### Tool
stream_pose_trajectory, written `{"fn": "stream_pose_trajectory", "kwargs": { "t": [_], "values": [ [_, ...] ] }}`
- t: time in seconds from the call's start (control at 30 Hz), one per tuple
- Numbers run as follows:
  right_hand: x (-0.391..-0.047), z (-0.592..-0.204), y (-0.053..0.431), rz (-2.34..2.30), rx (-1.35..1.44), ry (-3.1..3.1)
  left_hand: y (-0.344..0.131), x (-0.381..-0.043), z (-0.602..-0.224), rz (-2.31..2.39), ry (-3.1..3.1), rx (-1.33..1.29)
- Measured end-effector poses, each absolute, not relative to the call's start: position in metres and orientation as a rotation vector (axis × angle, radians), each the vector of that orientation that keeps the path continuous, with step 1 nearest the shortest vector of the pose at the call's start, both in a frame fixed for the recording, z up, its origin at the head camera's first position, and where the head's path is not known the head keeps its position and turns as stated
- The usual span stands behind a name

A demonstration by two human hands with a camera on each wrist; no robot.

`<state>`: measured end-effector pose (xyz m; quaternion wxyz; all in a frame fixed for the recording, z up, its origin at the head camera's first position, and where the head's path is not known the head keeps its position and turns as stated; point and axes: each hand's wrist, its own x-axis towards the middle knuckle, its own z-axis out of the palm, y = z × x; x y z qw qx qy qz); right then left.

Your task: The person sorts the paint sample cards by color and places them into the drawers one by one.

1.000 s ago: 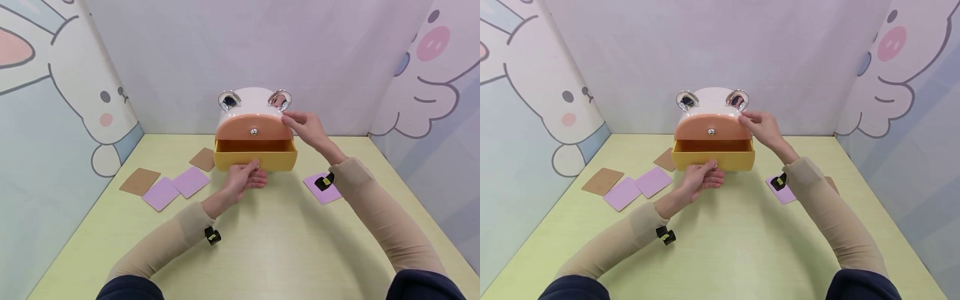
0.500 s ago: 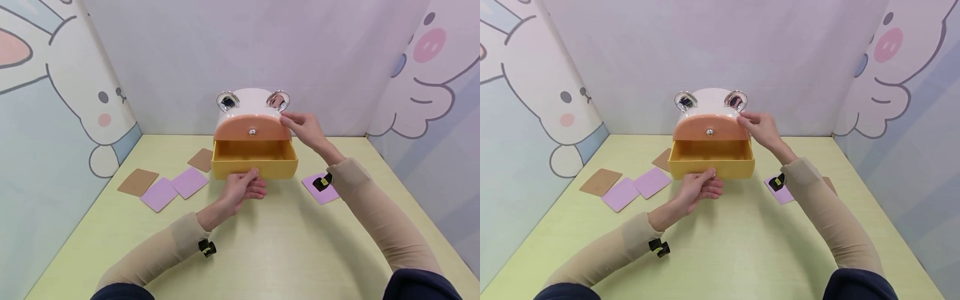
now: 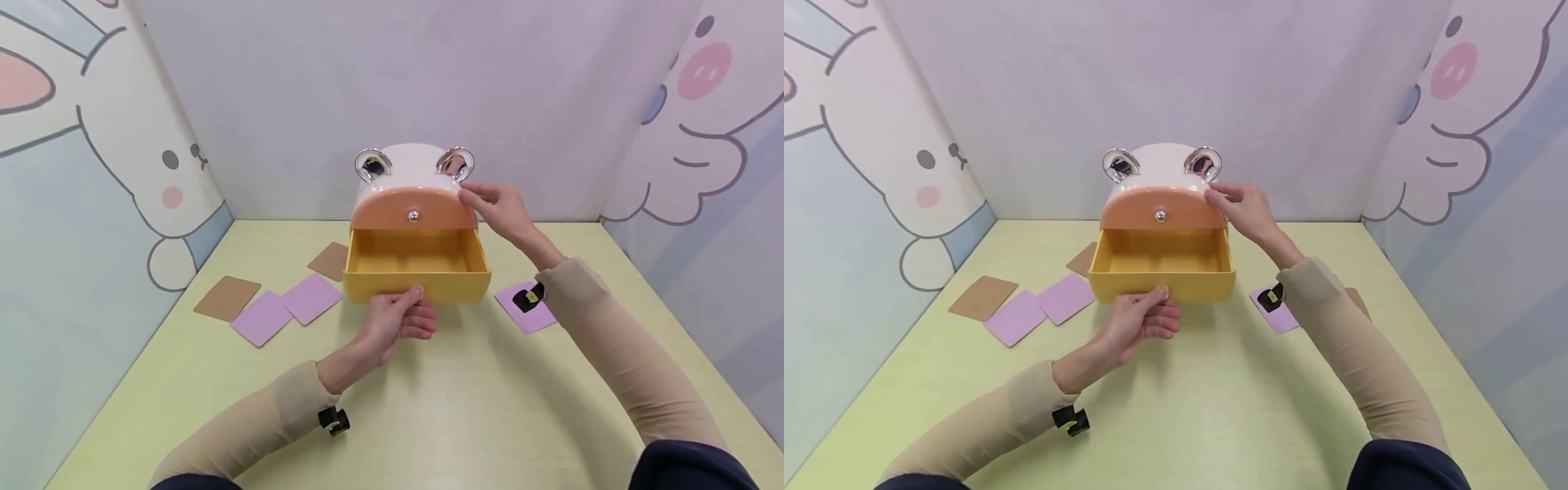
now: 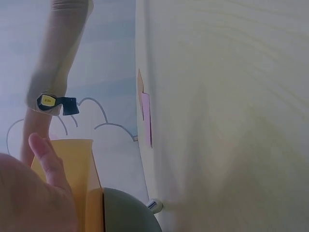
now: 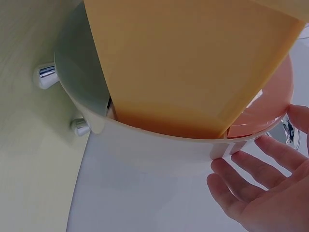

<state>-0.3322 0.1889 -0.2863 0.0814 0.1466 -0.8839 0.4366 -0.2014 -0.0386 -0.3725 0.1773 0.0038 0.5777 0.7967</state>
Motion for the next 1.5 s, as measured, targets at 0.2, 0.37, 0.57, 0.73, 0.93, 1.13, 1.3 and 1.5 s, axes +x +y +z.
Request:
{"fn": "stream_pose_trajectory", "kwargs": {
  "t": [0.2, 0.37, 0.57, 0.73, 0.93, 1.13, 1.3, 1.5],
  "values": [
    [-0.333, -0.287, 0.189, 1.282, 0.424, -2.655, -0.039, -0.195, -0.374, 2.257, 1.63, 0.022],
    [-0.333, -0.288, 0.19, 1.275, 0.433, -2.649, -0.039, -0.19, -0.375, 2.26, 1.619, 0.023],
    [-0.332, -0.286, 0.19, 1.282, 0.438, -2.651, -0.039, -0.184, -0.376, 2.255, 1.625, 0.037],
    [-0.332, -0.286, 0.189, 1.275, 0.436, -2.658, -0.04, -0.181, -0.376, 2.26, 1.637, 0.054],
    [-0.332, -0.286, 0.189, 1.281, 0.435, -2.637, -0.041, -0.177, -0.375, 2.244, 1.654, 0.056],
    [-0.334, -0.287, 0.189, 1.288, 0.44, -2.629, -0.045, -0.174, -0.376, 2.173, 1.687, 0.102],
    [-0.334, -0.286, 0.188, 1.288, 0.439, -2.637, -0.063, -0.176, -0.375, 1.942, 1.845, 0.239],
    [-0.334, -0.287, 0.188, 1.289, 0.447, -2.629, -0.111, -0.183, -0.369, 1.23, 2.156, 0.655]
  ]
}}
